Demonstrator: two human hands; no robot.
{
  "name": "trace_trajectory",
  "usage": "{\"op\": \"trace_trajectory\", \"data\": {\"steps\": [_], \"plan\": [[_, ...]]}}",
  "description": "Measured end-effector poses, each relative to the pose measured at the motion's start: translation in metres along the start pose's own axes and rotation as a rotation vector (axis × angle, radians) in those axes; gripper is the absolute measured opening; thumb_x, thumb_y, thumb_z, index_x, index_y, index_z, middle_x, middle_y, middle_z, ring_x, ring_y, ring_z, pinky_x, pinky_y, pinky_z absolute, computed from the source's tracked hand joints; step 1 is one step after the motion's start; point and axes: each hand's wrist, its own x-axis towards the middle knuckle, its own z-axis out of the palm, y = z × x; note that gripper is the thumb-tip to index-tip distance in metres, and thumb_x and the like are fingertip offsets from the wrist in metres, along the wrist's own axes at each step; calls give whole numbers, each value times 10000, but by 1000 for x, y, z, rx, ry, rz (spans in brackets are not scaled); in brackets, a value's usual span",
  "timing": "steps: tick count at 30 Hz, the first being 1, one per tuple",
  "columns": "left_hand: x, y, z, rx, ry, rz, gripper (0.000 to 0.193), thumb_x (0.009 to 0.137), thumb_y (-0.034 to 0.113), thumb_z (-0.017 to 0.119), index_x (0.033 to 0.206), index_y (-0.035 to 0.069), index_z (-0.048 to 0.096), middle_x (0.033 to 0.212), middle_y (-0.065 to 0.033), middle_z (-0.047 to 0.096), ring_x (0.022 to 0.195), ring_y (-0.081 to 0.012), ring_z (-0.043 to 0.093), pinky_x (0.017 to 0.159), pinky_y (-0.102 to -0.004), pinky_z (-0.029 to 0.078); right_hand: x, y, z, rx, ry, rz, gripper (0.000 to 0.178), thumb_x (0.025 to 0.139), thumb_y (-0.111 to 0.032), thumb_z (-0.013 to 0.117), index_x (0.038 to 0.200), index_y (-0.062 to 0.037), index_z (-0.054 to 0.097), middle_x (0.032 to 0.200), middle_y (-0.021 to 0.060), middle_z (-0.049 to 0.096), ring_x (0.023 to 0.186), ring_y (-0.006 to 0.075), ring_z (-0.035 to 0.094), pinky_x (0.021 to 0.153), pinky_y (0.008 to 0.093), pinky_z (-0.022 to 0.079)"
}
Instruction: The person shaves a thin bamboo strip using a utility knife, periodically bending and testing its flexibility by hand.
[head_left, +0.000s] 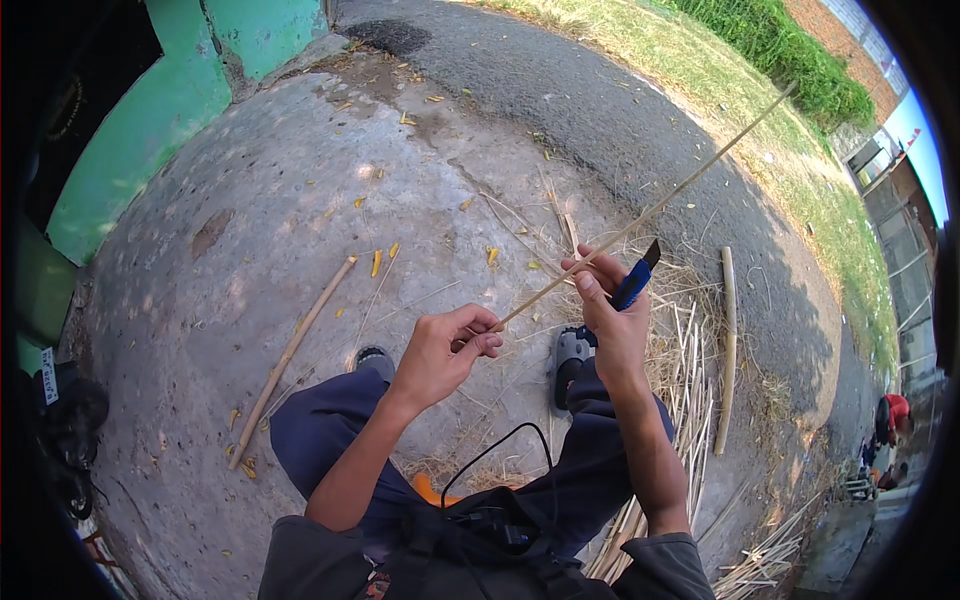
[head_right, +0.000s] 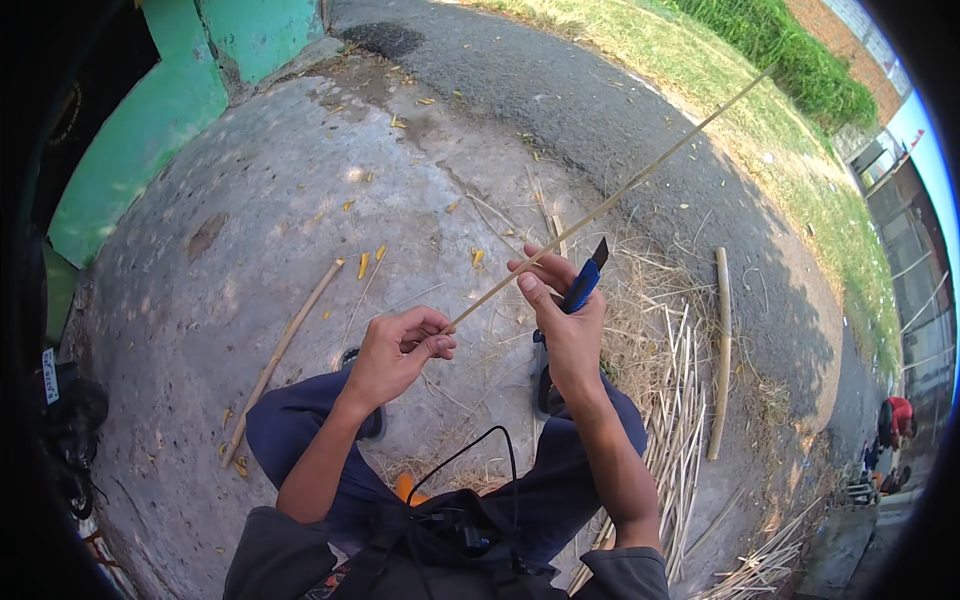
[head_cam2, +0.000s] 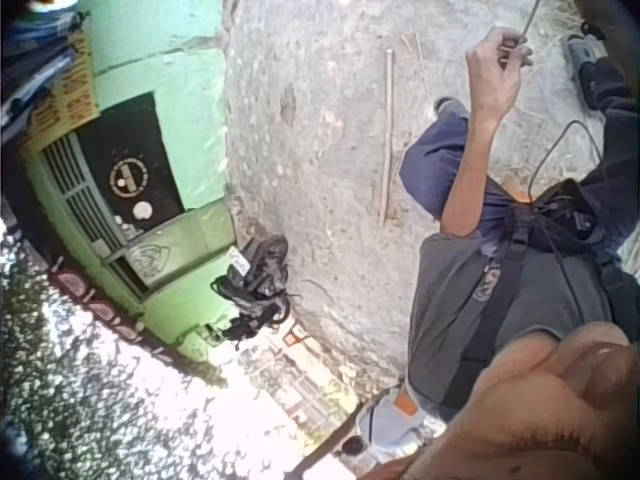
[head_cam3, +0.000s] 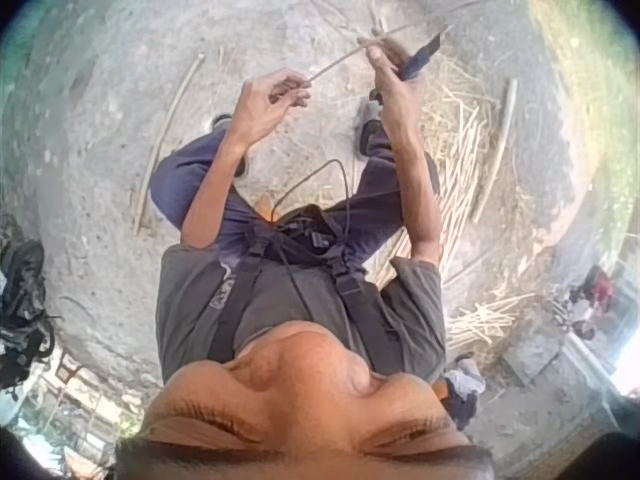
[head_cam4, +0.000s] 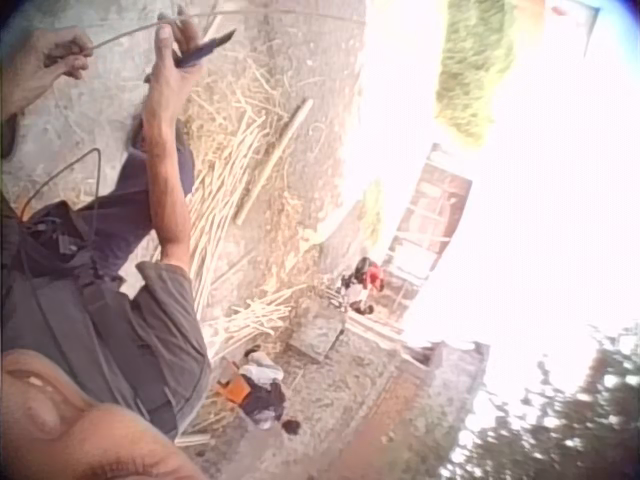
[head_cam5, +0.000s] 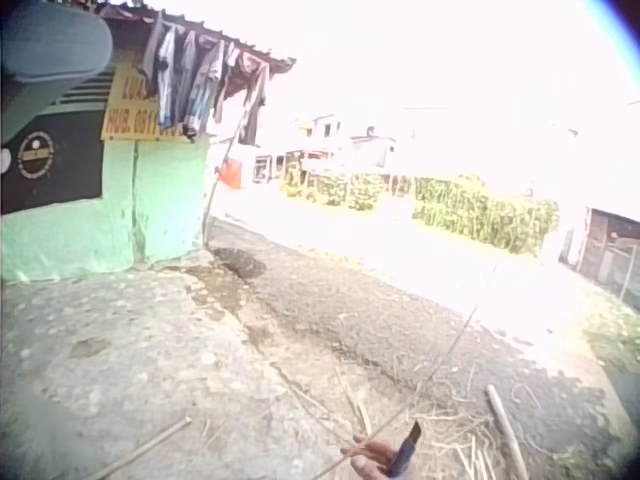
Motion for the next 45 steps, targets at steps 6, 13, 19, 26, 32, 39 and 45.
{"op": "trace_trajectory", "data": {"steps": [6, 13, 19, 26, 32, 39, 45], "plan": [[-1, 4, 1, 192, -57, 76, 127, 999, 12, 691, 1117, -34, 678, 937, -94, 766, 878, -147, 770, 800, -295, 620, -2, 3, -2, -27, -17, 13, 303, 1009, -71, 715, 1284, 49, 674, 1121, 154, 784, 1094, 170, 730, 962, 291, 543], [-4, 15, 5, 51, -85, 33, 171, 1070, 139, 621, 1100, -12, 696, 841, -56, 732, 741, -117, 712, 661, -277, 561, -7, -3, 4, -26, -157, 69, 327, 1020, -45, 683, 1335, 36, 658, 1164, 159, 778, 1116, 170, 719, 985, 306, 537], [-4, 15, 8, 190, 56, 146, 142, 1058, 98, 620, 1054, -11, 710, 793, -54, 717, 675, -97, 681, 615, -262, 524, -5, 4, 3, -65, -109, -66, 397, 1049, -175, 672, 1388, 28, 631, 1232, 135, 759, 1128, 174, 709, 1015, 310, 522], [-6, 23, 4, 198, 167, 174, 106, 1042, 72, 643, 1074, 0, 714, 722, -7, 625, 594, -34, 494, 536, -260, 384, -6, 5, -2, -210, -35, -168, 385, 1074, -258, 552, 1367, -21, 631, 958, -4, 689, 671, 28, 467, 616, 225, 383], [-5, 18, 8, 143, 134, 176, 171, 1072, 124, 610, 1141, 12, 718, 708, 17, 565, 590, -23, 406, 539, -248, 323, -10, 15, 0, -496, -211, -218, 341, 1071, -252, 582, 1298, -2, 632, 887, 88, 690, 688, 168, 601, 658, 335, 468], [-8, 9, 9, -80, -1, 48, 240, 1113, 191, 540, 1193, 35, 703, 686, 64, 468, 589, -26, 391, 548, -238, 335, -17, 14, 6, -871, -371, -314, 303, 1040, -293, 653, 1149, -23, 572, 886, 221, 666, 814, 452, 666, 694, 488, 501], [-9, 5, 14, -90, -10, 52, 206, 1090, 127, 555, 1186, 16, 701, 667, 13, 517, 586, -49, 411, 540, -281, 349, -16, 22, 2, -944, -425, -341, 269, 1034, -269, 650, 1084, -27, 544, 832, 217, 624, 780, 454, 631, 684, 512, 479]]}}
